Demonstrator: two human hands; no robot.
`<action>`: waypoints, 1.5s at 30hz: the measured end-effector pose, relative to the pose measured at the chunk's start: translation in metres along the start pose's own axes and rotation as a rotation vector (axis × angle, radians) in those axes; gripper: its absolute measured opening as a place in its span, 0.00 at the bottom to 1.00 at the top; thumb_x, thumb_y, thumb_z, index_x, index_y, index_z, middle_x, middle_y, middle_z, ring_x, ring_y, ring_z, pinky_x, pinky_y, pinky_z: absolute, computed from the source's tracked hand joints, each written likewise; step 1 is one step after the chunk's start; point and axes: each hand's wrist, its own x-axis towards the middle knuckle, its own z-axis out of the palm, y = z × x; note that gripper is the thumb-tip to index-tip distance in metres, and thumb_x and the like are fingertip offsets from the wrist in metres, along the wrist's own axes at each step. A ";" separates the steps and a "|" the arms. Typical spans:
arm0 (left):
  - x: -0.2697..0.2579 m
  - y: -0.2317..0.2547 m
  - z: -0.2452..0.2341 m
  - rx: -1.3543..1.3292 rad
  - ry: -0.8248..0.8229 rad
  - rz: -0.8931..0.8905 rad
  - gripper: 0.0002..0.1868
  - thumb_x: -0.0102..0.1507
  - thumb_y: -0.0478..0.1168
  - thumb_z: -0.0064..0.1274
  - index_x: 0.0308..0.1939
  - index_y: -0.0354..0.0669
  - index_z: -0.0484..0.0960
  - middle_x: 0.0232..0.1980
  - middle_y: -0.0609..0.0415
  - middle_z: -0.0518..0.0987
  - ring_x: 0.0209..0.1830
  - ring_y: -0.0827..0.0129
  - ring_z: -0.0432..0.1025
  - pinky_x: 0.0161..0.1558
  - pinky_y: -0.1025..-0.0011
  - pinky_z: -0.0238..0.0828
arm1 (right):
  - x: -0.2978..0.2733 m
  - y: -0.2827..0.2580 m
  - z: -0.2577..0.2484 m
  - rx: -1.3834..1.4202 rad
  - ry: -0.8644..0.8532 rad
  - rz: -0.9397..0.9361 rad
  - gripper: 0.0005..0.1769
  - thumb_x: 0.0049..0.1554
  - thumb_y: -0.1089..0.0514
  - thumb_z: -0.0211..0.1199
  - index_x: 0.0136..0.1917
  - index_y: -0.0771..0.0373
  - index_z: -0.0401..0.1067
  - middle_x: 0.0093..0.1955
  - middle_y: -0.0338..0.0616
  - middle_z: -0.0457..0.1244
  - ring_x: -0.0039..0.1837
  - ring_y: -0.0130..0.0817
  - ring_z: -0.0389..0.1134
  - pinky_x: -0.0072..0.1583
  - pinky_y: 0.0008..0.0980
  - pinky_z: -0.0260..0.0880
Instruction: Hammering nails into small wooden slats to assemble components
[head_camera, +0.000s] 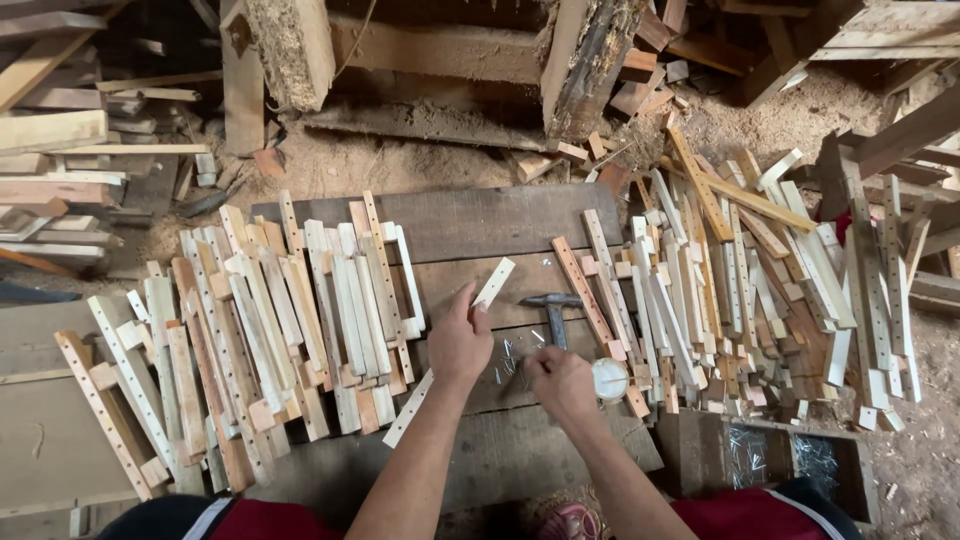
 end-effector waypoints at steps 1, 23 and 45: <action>0.004 -0.001 0.001 0.001 0.001 -0.001 0.26 0.69 0.49 0.41 0.72 0.56 0.70 0.63 0.52 0.80 0.62 0.49 0.74 0.60 0.51 0.72 | 0.004 -0.001 -0.003 0.000 -0.001 -0.001 0.10 0.52 0.47 0.67 0.46 0.47 0.83 0.42 0.46 0.74 0.52 0.54 0.74 0.55 0.51 0.76; 0.012 -0.020 0.019 0.002 0.073 0.059 0.19 0.68 0.45 0.44 0.64 0.63 0.75 0.58 0.57 0.83 0.59 0.56 0.76 0.60 0.58 0.72 | 0.003 -0.033 -0.041 0.815 -0.024 -0.070 0.13 0.59 0.66 0.64 0.57 0.71 0.78 0.43 0.54 0.71 0.43 0.33 0.72 0.48 0.33 0.76; 0.009 -0.005 0.008 -0.109 0.057 -0.078 0.09 0.68 0.52 0.48 0.46 0.69 0.84 0.44 0.59 0.86 0.53 0.55 0.78 0.56 0.58 0.73 | 0.060 -0.040 -0.009 0.179 0.258 -0.287 0.10 0.53 0.52 0.70 0.49 0.53 0.80 0.42 0.51 0.73 0.52 0.51 0.74 0.53 0.48 0.73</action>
